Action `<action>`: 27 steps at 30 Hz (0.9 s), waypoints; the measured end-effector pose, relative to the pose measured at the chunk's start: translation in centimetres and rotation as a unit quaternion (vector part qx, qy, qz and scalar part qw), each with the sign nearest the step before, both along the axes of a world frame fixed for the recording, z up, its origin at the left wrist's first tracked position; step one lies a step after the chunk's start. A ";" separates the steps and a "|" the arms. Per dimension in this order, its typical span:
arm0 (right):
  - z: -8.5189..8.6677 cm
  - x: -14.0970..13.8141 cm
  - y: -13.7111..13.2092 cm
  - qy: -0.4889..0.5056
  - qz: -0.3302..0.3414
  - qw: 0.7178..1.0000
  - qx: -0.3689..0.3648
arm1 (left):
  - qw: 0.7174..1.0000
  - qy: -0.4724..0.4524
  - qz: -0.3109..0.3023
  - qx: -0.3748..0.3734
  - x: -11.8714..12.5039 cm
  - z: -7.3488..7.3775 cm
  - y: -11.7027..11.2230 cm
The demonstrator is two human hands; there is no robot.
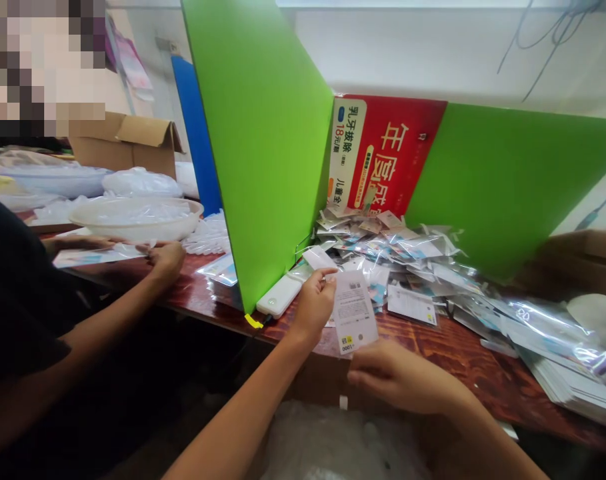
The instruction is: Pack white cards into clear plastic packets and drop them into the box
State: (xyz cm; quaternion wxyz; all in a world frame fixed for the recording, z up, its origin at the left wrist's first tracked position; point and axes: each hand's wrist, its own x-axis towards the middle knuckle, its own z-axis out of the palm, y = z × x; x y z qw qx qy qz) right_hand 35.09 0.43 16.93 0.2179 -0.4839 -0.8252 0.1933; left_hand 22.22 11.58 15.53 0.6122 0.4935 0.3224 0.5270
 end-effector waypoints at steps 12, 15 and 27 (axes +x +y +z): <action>-0.9 5.2 0.5 0.327 -0.399 0.850 0.107 | 0.983 0.034 -0.176 0.025 3.4 0.6 -1.4; -1.0 6.2 -0.3 0.444 -0.364 0.818 0.040 | 0.966 0.042 -0.255 0.030 4.5 0.8 -1.9; -1.3 8.6 -2.1 0.544 -0.301 0.783 -0.021 | 0.947 0.036 -0.318 0.022 5.6 0.6 -2.5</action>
